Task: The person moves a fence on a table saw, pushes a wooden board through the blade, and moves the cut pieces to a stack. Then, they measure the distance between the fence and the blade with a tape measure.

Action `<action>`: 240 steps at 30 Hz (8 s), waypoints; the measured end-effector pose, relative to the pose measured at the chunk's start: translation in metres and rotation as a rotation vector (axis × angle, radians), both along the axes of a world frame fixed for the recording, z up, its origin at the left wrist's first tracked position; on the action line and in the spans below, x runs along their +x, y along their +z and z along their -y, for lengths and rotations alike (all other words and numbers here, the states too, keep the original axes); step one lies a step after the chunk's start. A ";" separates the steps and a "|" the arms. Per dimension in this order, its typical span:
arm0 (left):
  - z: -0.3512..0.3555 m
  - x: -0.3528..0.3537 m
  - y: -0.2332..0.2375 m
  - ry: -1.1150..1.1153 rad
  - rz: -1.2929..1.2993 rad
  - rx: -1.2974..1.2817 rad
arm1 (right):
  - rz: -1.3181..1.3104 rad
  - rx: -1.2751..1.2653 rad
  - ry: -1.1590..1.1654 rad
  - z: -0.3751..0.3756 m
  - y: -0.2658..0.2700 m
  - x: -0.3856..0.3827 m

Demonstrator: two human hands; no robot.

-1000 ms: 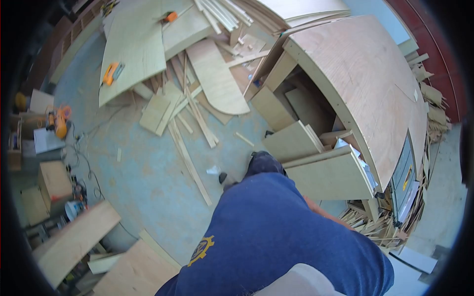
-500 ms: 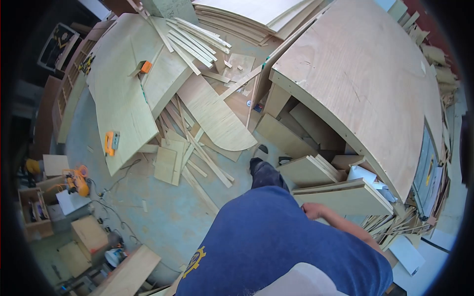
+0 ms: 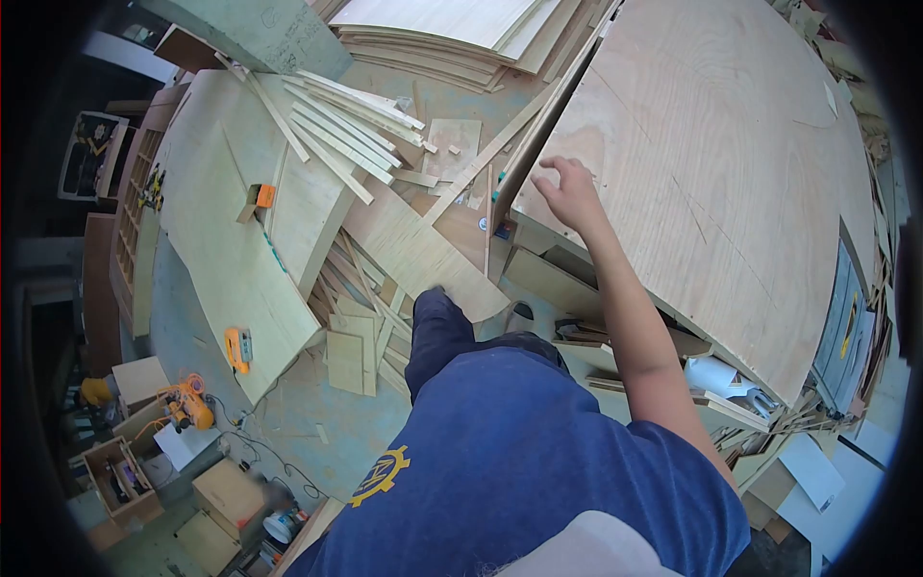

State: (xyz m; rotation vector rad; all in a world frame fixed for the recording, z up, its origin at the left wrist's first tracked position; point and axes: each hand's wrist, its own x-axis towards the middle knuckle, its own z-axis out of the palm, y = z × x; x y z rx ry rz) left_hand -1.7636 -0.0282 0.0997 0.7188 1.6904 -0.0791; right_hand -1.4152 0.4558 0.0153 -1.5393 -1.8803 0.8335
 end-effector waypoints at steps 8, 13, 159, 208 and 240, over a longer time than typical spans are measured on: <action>-0.253 -0.119 -0.057 -0.633 0.332 -0.038 | 0.389 -0.004 -0.476 -0.108 -0.070 -0.032; -0.464 -0.180 -0.115 -0.801 -0.122 0.592 | 0.680 0.006 -0.684 -0.111 -0.083 -0.062; -0.557 -0.105 -0.092 -1.609 -0.007 0.416 | 0.632 -0.090 -0.783 -0.110 -0.068 -0.056; -0.579 -0.316 -0.202 -1.462 -0.009 0.150 | -0.513 -1.021 -1.352 0.313 -0.176 -0.192; -0.546 -0.353 -0.335 -0.443 0.101 0.284 | -0.459 -1.012 -1.230 0.261 -0.121 -0.188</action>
